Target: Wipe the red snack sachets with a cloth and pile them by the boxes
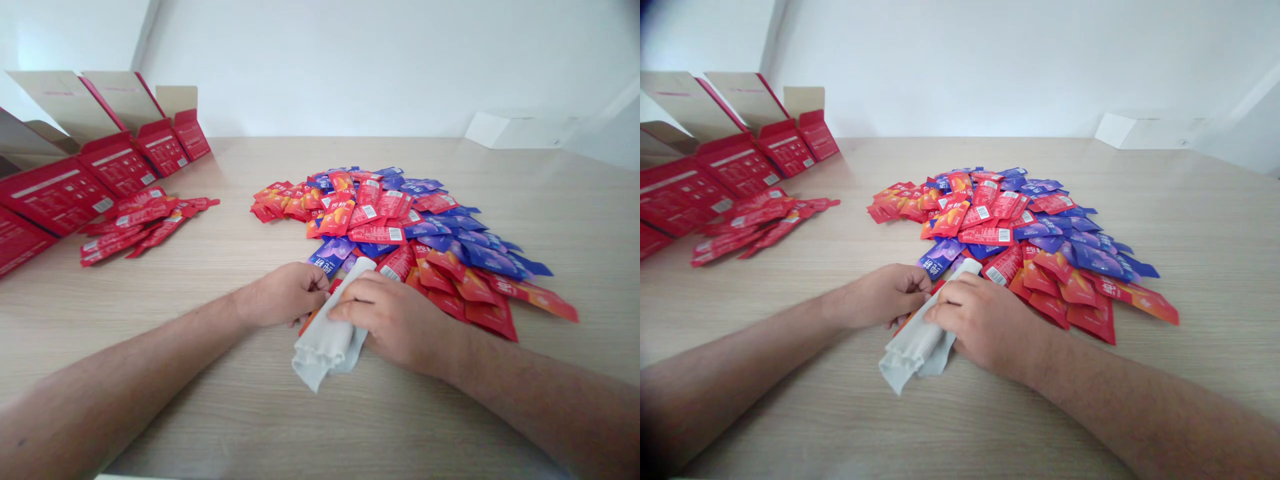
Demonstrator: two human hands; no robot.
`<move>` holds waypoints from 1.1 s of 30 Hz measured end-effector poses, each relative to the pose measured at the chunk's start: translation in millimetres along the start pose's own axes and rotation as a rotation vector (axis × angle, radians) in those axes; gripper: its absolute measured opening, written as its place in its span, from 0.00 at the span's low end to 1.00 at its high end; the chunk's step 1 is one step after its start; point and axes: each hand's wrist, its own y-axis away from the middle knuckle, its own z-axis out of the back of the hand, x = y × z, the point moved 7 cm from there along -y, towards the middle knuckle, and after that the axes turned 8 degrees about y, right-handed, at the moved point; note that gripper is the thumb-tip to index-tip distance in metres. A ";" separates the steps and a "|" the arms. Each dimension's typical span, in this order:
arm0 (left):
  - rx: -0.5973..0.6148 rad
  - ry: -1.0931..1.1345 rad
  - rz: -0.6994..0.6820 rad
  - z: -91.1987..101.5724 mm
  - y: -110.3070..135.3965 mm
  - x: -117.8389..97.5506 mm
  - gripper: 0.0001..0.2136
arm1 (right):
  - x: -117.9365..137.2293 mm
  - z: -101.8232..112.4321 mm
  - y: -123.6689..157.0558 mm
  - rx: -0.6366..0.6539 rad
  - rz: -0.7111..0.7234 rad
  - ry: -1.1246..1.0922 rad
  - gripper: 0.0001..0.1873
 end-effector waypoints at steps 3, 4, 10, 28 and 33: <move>-0.007 0.008 0.014 0.2 0.8 -0.4 0.06 | -1.7 -0.1 0.2 -0.005 -0.014 0.017 0.15; -0.013 0.006 0.011 0.9 0.8 -1.1 0.06 | 1.4 -1.0 -0.1 0.009 0.024 0.011 0.13; 0.010 0.002 0.017 -0.5 1.1 -1.1 0.06 | -1.1 0.1 -0.4 -0.010 -0.006 0.002 0.13; -0.007 -0.015 -0.029 2.2 -1.9 0.2 0.06 | 7.5 -2.9 -0.9 0.052 0.077 -0.013 0.11; 0.012 0.014 -0.014 -0.3 -1.5 2.3 0.06 | -0.5 -0.6 0.2 -0.004 -0.020 0.020 0.13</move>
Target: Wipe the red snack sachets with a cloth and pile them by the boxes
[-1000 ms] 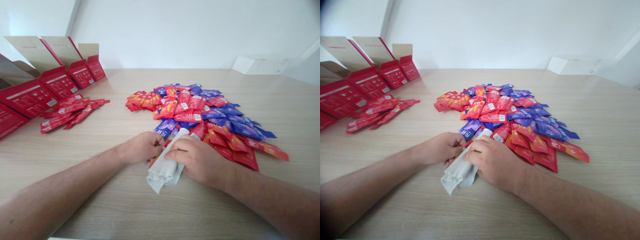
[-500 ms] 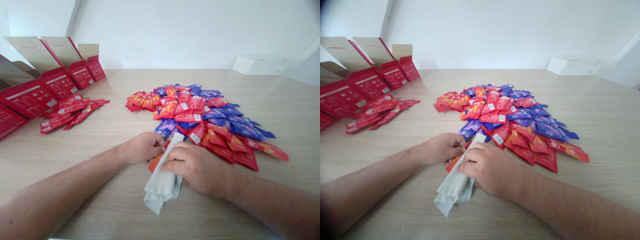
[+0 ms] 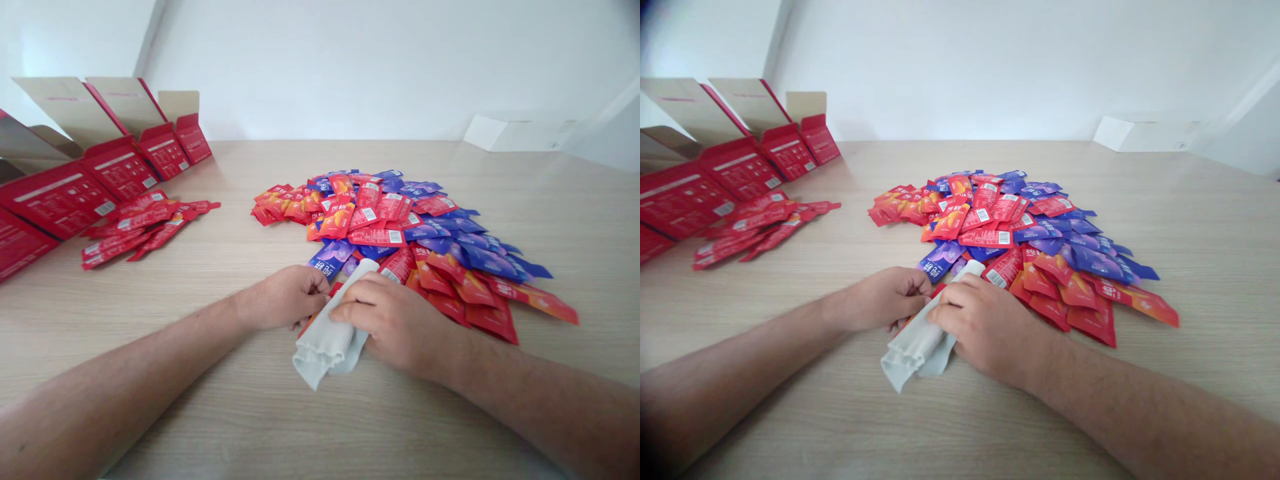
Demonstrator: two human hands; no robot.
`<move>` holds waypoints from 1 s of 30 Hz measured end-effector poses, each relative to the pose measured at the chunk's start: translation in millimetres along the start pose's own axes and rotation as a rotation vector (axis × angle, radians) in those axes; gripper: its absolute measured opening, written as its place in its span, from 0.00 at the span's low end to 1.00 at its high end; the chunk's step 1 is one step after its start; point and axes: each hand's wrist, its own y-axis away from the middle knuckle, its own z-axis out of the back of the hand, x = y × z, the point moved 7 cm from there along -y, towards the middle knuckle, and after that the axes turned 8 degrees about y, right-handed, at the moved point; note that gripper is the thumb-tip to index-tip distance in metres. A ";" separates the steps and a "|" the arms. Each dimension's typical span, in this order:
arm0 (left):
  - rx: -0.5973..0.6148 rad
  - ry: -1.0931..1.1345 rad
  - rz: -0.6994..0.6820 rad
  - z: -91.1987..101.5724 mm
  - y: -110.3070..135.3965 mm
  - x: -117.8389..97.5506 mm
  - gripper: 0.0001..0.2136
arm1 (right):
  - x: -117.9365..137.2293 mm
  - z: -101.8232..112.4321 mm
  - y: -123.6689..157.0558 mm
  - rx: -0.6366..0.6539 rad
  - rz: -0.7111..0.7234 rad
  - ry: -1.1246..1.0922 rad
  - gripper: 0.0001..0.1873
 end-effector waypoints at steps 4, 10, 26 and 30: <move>-0.019 -0.031 -0.025 2.1 -0.1 -2.2 0.06 | 8.9 -3.4 -0.9 0.059 0.103 -0.030 0.10; 0.008 0.003 -0.003 -0.7 0.7 0.0 0.06 | -0.8 -0.7 -0.7 -0.011 -0.011 0.000 0.15; -0.008 -0.008 -0.003 1.0 1.1 -1.8 0.06 | 5.0 -3.5 -1.2 0.039 0.065 -0.019 0.11; 0.000 0.005 0.003 -0.5 0.7 0.1 0.05 | 0.0 0.1 -0.5 0.014 -0.024 0.011 0.14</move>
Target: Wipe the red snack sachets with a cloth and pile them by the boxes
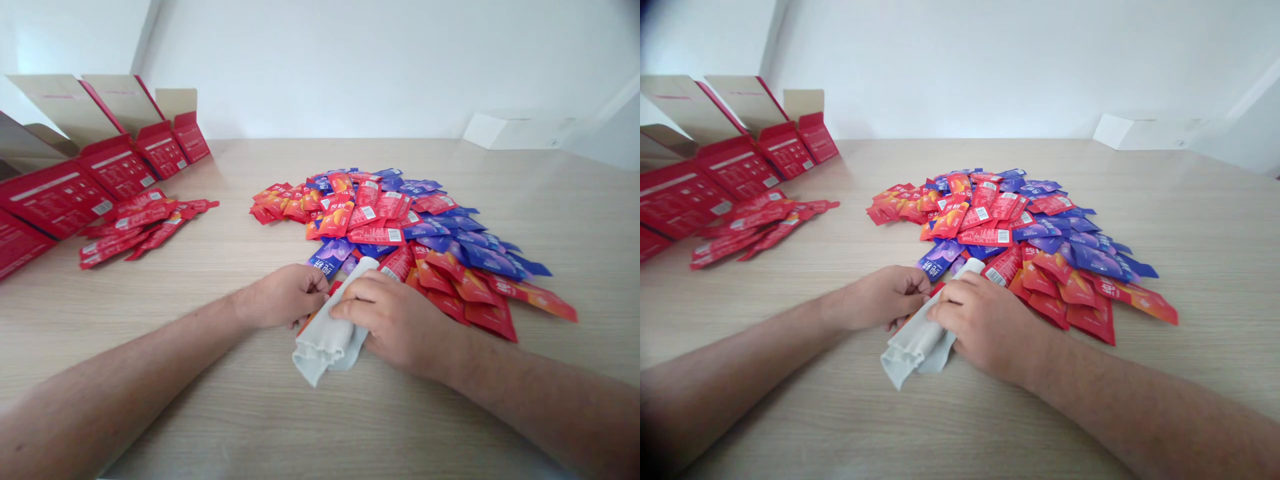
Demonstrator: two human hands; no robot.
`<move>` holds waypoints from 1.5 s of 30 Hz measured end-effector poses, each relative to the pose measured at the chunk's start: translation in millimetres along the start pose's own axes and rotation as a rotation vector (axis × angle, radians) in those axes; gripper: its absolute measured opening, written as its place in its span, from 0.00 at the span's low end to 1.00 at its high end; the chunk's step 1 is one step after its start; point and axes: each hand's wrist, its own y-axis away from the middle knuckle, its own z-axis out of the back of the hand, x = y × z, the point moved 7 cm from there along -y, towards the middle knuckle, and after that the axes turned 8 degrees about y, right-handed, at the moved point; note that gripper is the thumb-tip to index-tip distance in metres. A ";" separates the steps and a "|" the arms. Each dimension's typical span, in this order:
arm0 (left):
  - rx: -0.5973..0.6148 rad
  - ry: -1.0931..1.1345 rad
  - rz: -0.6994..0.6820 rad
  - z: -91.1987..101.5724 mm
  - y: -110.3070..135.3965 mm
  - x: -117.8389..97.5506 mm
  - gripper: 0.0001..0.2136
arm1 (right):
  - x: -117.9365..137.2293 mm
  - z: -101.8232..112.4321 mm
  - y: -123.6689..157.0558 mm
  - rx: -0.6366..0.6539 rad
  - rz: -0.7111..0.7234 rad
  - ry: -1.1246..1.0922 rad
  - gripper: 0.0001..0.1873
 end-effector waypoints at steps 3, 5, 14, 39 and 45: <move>-0.019 -0.033 -0.027 2.2 -1.0 -1.4 0.06 | 9.8 -2.6 0.1 0.058 0.114 -0.031 0.10; -0.011 -0.030 -0.017 1.9 -0.9 -0.7 0.06 | 9.2 -2.9 0.2 0.052 0.117 -0.041 0.11; -0.006 -0.005 -0.009 2.2 1.0 -3.2 0.07 | 8.2 -3.3 -0.1 0.042 0.111 -0.037 0.10; 0.011 0.010 0.006 -0.3 1.1 -0.1 0.05 | -1.6 -0.7 0.6 -0.014 -0.011 -0.021 0.16; 0.006 0.018 0.003 0.8 1.5 -1.4 0.06 | 5.4 -1.3 0.1 0.019 0.066 -0.043 0.13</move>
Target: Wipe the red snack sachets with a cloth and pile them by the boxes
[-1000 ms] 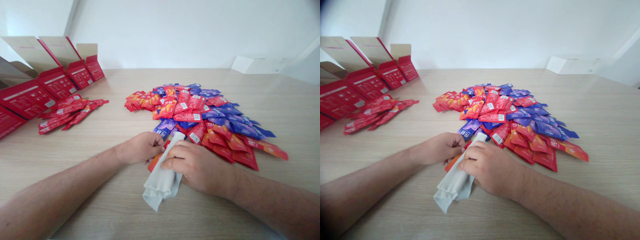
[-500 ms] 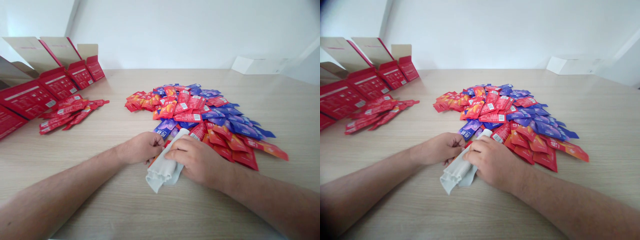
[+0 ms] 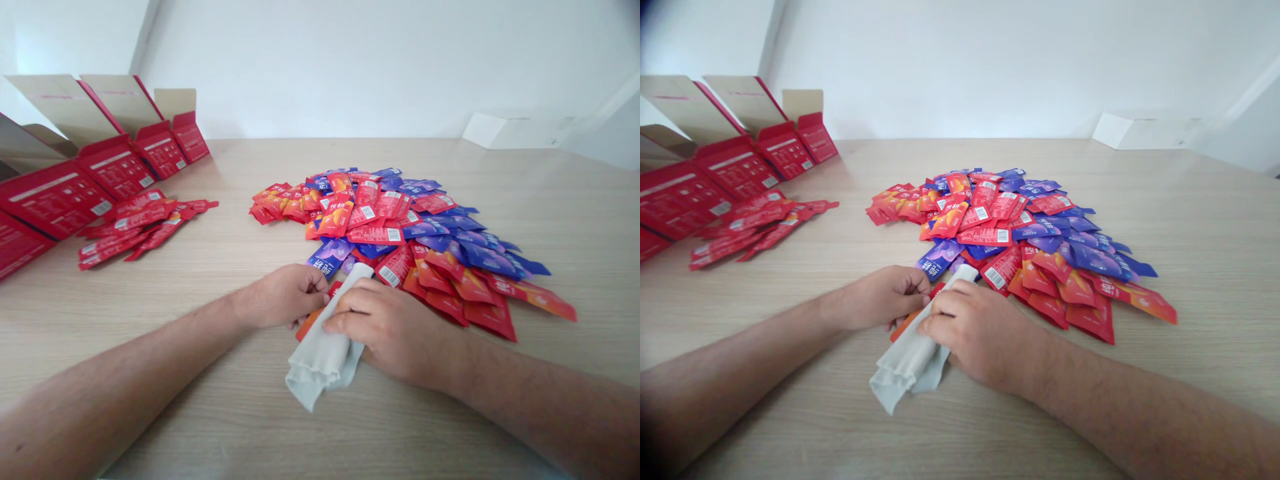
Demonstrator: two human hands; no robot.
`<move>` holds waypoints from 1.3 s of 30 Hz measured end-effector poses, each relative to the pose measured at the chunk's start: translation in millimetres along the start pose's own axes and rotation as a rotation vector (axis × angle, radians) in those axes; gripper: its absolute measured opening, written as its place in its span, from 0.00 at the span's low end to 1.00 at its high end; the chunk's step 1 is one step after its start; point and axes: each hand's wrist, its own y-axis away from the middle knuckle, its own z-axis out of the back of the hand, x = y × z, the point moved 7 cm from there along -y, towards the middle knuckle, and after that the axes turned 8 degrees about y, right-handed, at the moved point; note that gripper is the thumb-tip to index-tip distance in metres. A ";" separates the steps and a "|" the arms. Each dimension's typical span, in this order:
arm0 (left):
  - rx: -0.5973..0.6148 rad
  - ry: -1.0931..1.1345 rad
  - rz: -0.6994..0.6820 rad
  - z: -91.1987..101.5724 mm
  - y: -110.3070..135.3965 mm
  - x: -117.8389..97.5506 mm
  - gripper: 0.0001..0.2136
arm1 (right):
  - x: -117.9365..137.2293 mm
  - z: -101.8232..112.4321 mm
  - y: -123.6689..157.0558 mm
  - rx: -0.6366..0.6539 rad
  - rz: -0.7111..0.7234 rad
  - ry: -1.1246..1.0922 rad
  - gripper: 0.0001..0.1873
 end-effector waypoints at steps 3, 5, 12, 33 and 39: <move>0.014 0.013 0.016 -0.9 0.4 0.7 0.06 | -6.4 2.0 0.4 -0.034 -0.074 0.012 0.15; 0.007 0.007 0.003 -0.1 0.1 -0.3 0.06 | -4.6 1.1 -0.1 -0.018 -0.054 0.007 0.13; 0.012 0.023 0.009 -1.8 0.1 0.7 0.06 | -5.7 0.9 0.4 -0.037 -0.064 0.010 0.17; 0.016 0.029 0.000 -2.5 0.4 2.2 0.05 | -8.4 -1.0 1.8 -0.023 -0.095 0.016 0.16; 0.007 0.005 -0.008 -0.6 0.2 0.5 0.05 | -1.6 -1.2 0.6 -0.012 -0.008 0.001 0.15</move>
